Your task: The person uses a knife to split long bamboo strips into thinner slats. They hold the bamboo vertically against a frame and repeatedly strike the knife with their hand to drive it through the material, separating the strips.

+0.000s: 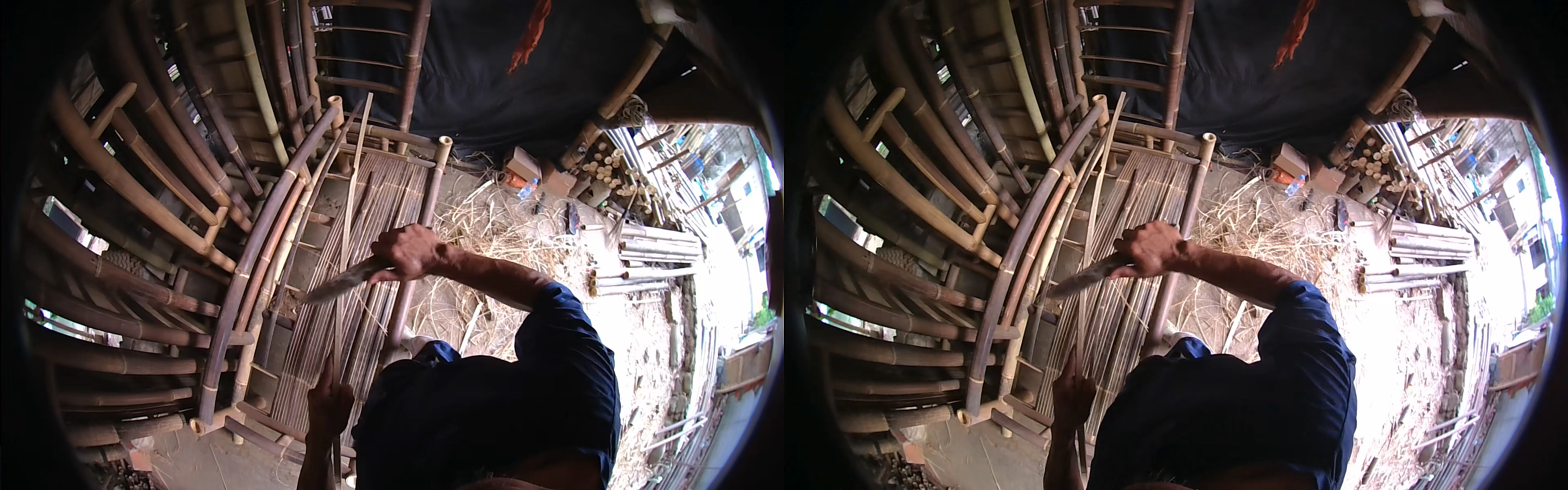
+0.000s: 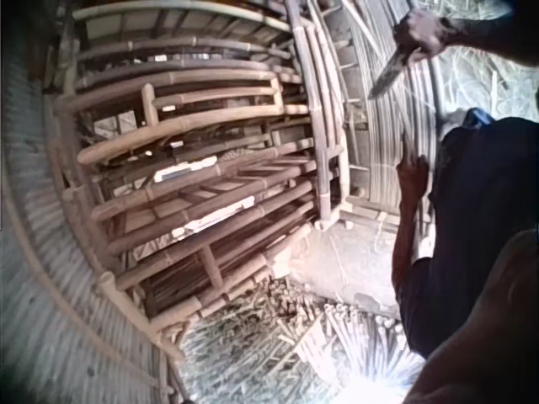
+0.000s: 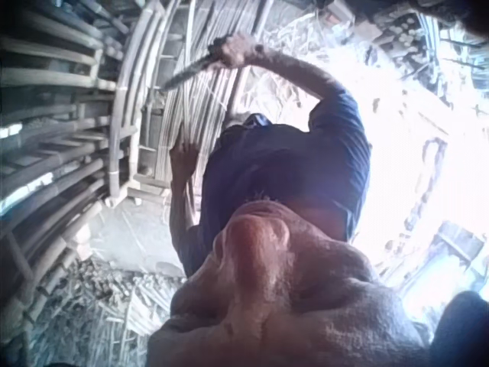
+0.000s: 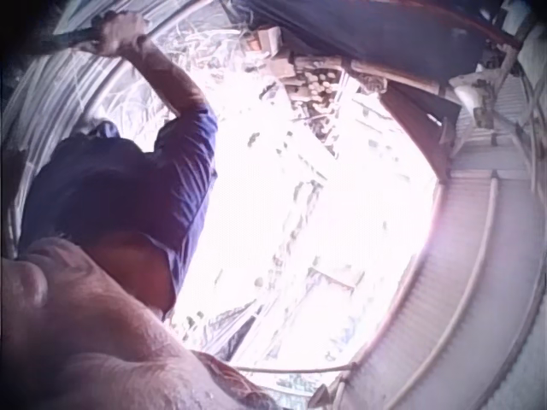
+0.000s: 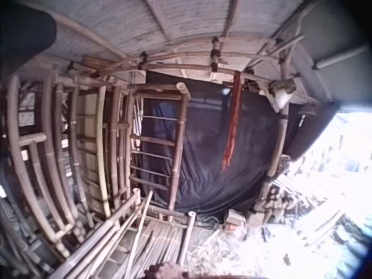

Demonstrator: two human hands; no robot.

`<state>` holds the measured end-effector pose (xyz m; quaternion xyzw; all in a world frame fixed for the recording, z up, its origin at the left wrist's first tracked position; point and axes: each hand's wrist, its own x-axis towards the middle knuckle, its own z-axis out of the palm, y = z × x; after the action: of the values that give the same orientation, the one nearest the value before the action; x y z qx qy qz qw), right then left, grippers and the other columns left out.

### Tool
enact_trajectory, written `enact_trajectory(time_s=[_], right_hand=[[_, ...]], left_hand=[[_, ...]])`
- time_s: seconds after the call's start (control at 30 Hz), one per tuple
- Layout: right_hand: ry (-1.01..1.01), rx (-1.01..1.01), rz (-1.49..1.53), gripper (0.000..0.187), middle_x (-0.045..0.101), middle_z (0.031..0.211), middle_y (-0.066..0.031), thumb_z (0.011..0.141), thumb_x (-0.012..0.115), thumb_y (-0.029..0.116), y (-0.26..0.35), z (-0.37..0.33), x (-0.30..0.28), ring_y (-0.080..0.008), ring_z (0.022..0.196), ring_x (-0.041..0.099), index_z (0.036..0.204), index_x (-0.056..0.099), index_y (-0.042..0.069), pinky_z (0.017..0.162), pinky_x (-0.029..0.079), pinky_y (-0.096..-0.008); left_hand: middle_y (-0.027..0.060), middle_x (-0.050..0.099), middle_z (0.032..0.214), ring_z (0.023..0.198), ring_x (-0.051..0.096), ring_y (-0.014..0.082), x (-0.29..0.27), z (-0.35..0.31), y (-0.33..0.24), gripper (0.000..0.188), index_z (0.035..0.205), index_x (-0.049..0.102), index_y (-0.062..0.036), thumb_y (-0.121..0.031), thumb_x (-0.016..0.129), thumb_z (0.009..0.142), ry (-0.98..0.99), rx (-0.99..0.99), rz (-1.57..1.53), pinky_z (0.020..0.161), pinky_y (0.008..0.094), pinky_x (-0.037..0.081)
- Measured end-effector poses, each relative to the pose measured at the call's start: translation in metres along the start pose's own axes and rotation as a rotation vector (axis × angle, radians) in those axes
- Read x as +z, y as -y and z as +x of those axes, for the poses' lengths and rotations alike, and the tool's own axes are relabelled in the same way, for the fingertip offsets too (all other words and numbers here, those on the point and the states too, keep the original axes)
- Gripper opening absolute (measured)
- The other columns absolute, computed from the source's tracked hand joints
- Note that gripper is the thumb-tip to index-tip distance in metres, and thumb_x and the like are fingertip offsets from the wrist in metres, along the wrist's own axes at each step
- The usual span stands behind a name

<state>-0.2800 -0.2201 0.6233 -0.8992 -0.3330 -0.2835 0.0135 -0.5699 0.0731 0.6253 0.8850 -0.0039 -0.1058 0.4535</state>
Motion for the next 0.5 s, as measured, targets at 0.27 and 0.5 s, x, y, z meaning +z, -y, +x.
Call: enact_trajectory(time_s=[0.27,0.5], right_hand=[[0.353,0.03,0.34,0.071,0.042,0.052,0.0038,0.091,0.029,0.077,0.031,-0.065,-0.025,-0.0054,0.038,0.03,0.093,0.065,0.017,0.032,0.027,-0.0228],[0.157,0.317,0.178,0.073,0.07,0.076,-0.0096,0.088,0.037,0.078,-0.013,-0.067,-0.045,-0.0173,0.05,0.06,0.102,0.073,0.016,0.039,0.042,-0.0334]], left_hand=[[0.0205,0.063,0.073,0.046,0.052,0.0239,0.021,-0.053,0.0,0.066,0.145,0.04,-0.0019,-0.019,0.054,0.083,-0.018,-0.004,-0.025,0.045,0.0383,0.043],[0.024,0.054,0.135,0.06,0.064,0.0305,0.055,-0.084,0.004,0.059,0.134,0.048,0.0012,-0.01,0.056,0.077,-0.015,0.123,0.202,0.046,0.0369,0.048]])
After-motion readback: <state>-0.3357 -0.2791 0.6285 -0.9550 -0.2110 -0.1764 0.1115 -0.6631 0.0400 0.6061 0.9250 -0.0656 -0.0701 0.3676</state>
